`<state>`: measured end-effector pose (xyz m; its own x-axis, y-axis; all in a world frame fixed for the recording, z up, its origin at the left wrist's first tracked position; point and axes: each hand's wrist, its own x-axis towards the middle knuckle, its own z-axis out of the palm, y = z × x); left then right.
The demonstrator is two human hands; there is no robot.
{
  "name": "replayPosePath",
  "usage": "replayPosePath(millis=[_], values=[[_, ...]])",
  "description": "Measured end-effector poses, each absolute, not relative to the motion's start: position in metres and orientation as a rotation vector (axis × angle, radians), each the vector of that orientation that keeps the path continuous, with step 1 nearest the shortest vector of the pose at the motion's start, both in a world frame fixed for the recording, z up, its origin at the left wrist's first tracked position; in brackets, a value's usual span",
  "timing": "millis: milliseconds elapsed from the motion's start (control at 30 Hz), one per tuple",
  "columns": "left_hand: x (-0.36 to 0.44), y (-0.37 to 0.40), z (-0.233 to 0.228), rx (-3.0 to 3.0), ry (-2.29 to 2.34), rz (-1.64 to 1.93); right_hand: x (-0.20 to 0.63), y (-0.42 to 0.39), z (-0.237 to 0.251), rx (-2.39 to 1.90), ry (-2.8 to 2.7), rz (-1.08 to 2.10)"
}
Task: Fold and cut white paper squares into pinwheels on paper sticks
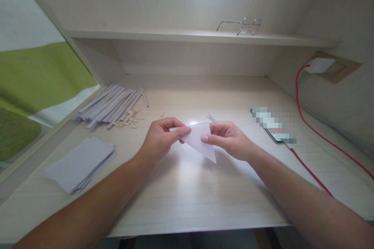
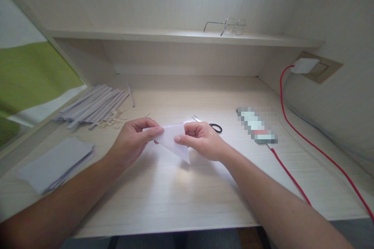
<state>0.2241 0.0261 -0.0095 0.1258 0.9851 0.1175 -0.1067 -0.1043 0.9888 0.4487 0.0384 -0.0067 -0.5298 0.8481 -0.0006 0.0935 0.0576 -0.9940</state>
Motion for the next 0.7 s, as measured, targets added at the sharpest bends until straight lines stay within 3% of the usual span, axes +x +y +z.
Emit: replayPosePath(millis=[567, 700], values=[[0.2306, 0.0241, -0.0125, 1.229, 0.997, 1.096, 0.4406, 0.0395, -0.0151, -0.942, -1.493, 1.557], [0.2294, 0.0254, -0.0109, 1.215, 1.004, 1.218, 0.4425, 0.0406, -0.0145, -0.933, -1.533, 1.559]])
